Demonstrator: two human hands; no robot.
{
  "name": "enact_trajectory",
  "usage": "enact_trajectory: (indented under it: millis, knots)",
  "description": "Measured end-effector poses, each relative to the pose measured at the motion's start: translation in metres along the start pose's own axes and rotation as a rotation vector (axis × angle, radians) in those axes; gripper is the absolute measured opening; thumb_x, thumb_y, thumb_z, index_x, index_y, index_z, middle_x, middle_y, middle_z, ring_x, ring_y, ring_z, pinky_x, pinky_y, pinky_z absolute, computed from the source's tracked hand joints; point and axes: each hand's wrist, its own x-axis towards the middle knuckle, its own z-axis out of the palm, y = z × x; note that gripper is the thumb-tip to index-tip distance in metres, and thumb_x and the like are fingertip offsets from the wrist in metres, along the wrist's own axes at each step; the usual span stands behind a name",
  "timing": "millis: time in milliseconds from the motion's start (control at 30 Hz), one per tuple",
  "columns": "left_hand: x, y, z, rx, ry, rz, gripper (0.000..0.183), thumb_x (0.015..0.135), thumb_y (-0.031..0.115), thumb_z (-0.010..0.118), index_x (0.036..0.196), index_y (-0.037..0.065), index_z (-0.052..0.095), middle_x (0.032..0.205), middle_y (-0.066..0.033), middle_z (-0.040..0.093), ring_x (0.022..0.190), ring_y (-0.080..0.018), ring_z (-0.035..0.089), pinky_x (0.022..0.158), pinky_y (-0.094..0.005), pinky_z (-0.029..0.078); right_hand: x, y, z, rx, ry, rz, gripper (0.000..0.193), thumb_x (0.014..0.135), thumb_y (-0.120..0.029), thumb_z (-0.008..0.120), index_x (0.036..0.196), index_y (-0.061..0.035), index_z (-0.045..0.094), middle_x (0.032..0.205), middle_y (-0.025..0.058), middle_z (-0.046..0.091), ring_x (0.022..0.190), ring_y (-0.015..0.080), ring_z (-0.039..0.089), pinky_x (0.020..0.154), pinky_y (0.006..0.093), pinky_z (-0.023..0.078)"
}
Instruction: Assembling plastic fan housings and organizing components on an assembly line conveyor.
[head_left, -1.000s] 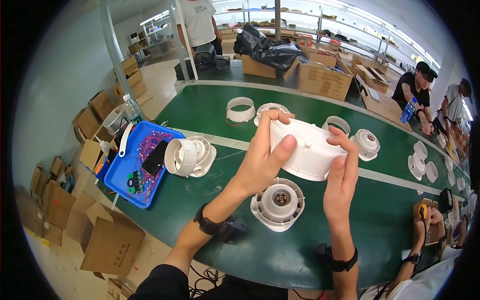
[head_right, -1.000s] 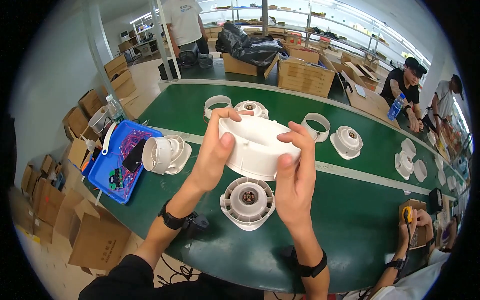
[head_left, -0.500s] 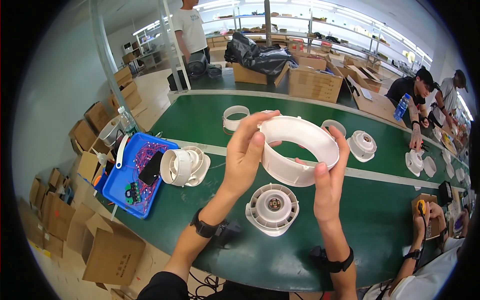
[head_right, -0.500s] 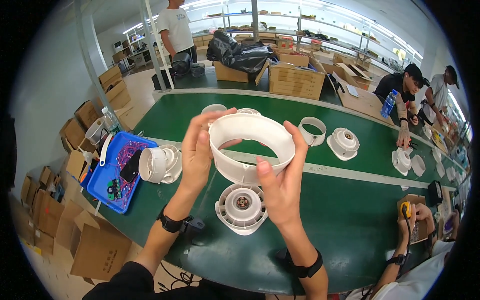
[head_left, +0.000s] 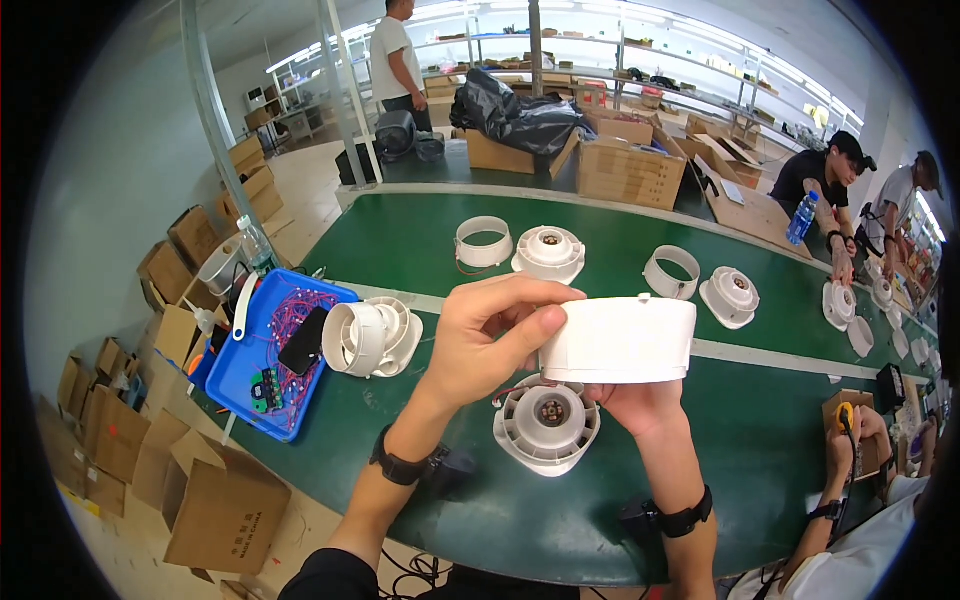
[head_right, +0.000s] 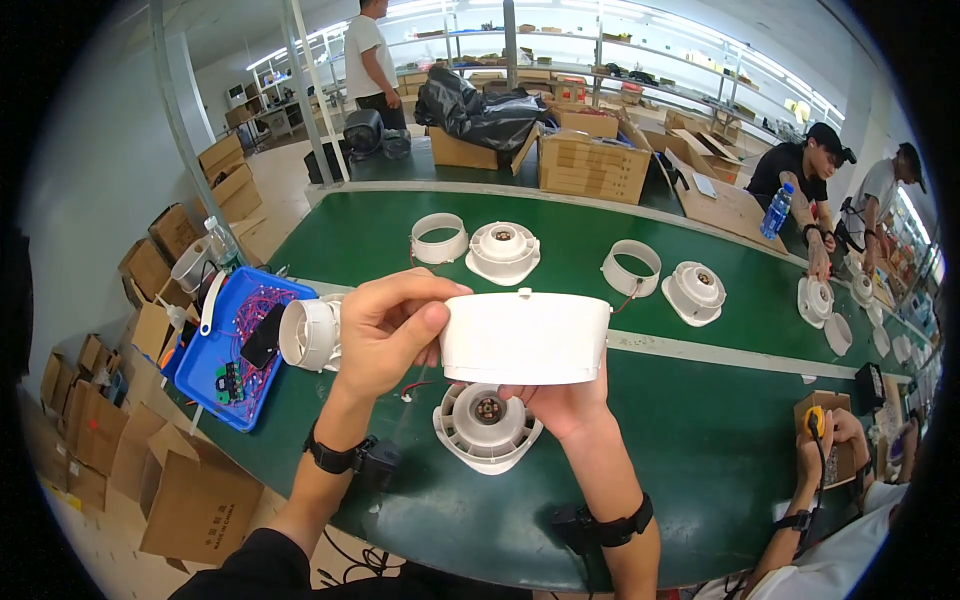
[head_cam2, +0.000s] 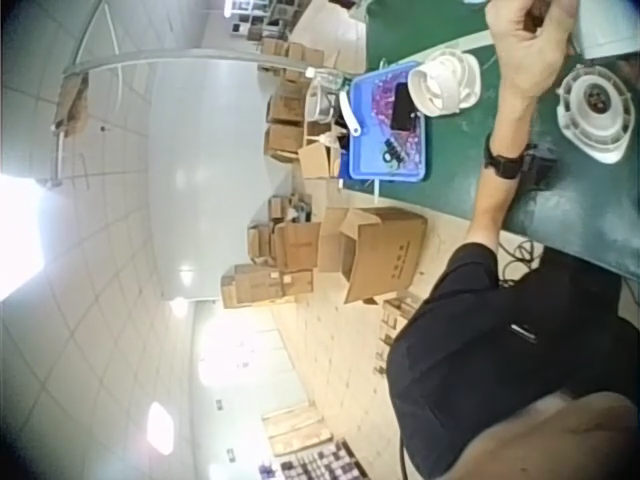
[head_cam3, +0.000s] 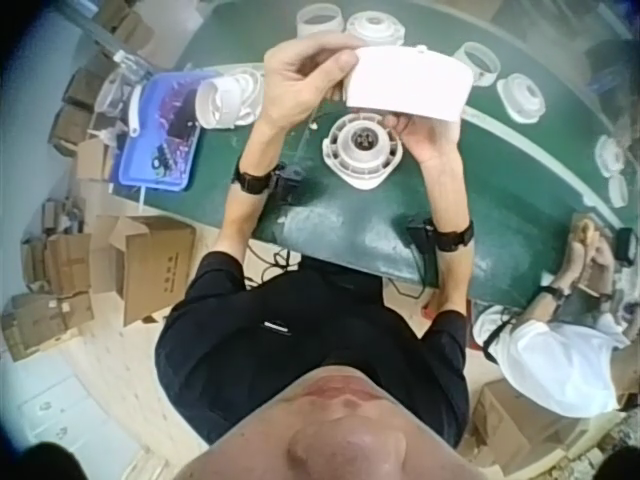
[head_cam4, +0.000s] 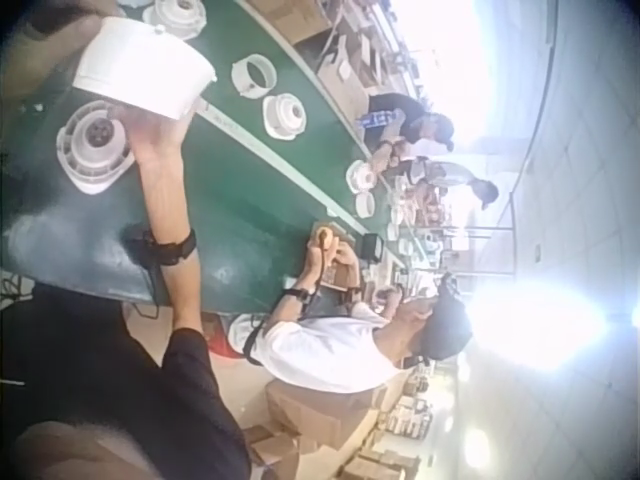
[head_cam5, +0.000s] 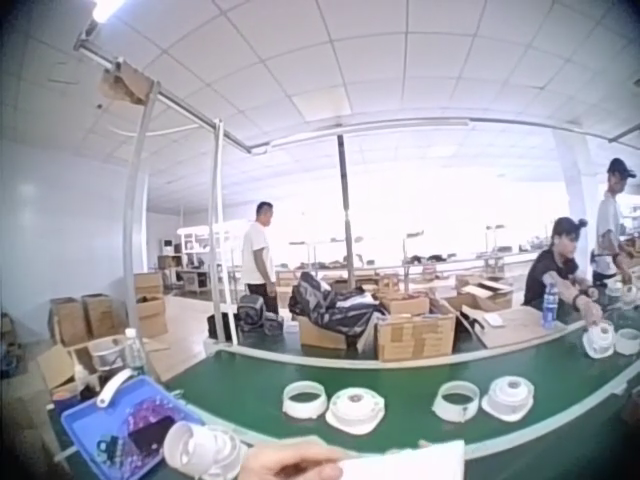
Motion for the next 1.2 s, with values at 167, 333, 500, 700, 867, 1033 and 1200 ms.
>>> enact_trajectory:
  millis: [167,333,500,700,867,1033,1200]
  knots:
    - [0.002,0.000,-0.013,0.011,-0.032,-0.009,0.021,0.094,0.011,0.065,0.111,-0.001,0.069,0.080,-0.0031,0.068,0.052,-0.0027,0.052,0.045,-0.0181,0.039,0.003,0.003,0.009,0.116,0.001,0.101,0.059,0.099,-0.045,0.046,0.138,-0.0012,0.043,0.127,0.0249,0.057,0.096,0.0408,0.068,0.063,0.0434,0.065]
    - [0.005,0.001,-0.015,-0.085,0.094,-0.063,0.027,0.096,0.015,0.064,0.115,-0.004,0.066,0.073,-0.0023,0.065,0.048,-0.0018,0.047,0.042,-0.0190,0.034,0.004,-0.001,0.016,-0.267,0.010,0.003,0.052,0.101,-0.035,0.044,0.140,0.0001,0.040,0.127,0.0249,0.058,0.098,0.0392,0.068,0.069,0.0420,0.064]
    - [0.006,-0.003,-0.022,0.003,0.197,-0.004,0.024,0.095,0.014,0.065,0.111,-0.003,0.069,0.073,-0.0017,0.064,0.050,-0.0022,0.046,0.044,-0.0184,0.035,0.001,-0.010,0.049,-0.685,0.157,-0.249,0.056,0.103,-0.041,0.038,0.145,-0.0032,0.034,0.131,0.0225,0.055,0.119,0.0304,0.059,0.091,0.0441,0.055]
    - [0.007,-0.006,-0.008,0.189,0.127,0.064,0.022,0.084,0.018,0.075,0.094,-0.001,0.069,0.073,0.0006,0.062,0.053,-0.0028,0.044,0.048,-0.0196,0.034,-0.003,-0.007,0.054,-0.825,0.115,-0.414,0.067,0.098,-0.045,0.051,0.147,-0.0048,0.027,0.144,0.0220,0.039,0.131,0.0280,0.045,0.104,0.0413,0.042]
    - [0.005,-0.014,-0.004,0.410,0.144,0.054,0.024,0.085,0.022,0.075,0.083,-0.001,0.067,0.066,0.0008,0.057,0.051,-0.0038,0.041,0.047,-0.0214,0.032,-0.004,0.000,0.056,-1.115,0.102,-0.632,0.069,0.097,-0.036,0.057,0.144,0.0025,0.025,0.143,0.0247,0.038,0.130,0.0288,0.042,0.108,0.0404,0.036]
    - [0.007,-0.012,-0.003,0.209,0.260,-0.046,0.027,0.099,0.020,0.057,0.084,-0.001,0.066,0.060,0.0005,0.055,0.051,-0.0044,0.044,0.046,-0.0217,0.035,-0.004,0.001,0.057,-1.045,0.124,-0.638,0.068,0.098,-0.034,0.057,0.144,0.0040,0.025,0.142,0.0260,0.038,0.130,0.0289,0.042,0.109,0.0405,0.033]
    - [0.010,-0.009,0.007,0.420,0.203,0.099,0.019,0.098,0.015,0.058,0.094,-0.002,0.065,0.063,-0.0029,0.058,0.056,-0.0069,0.051,0.047,-0.0222,0.040,-0.003,0.003,0.056,-1.072,0.222,-0.650,0.067,0.098,-0.033,0.059,0.144,0.0033,0.027,0.141,0.0251,0.039,0.129,0.0282,0.042,0.109,0.0400,0.034]
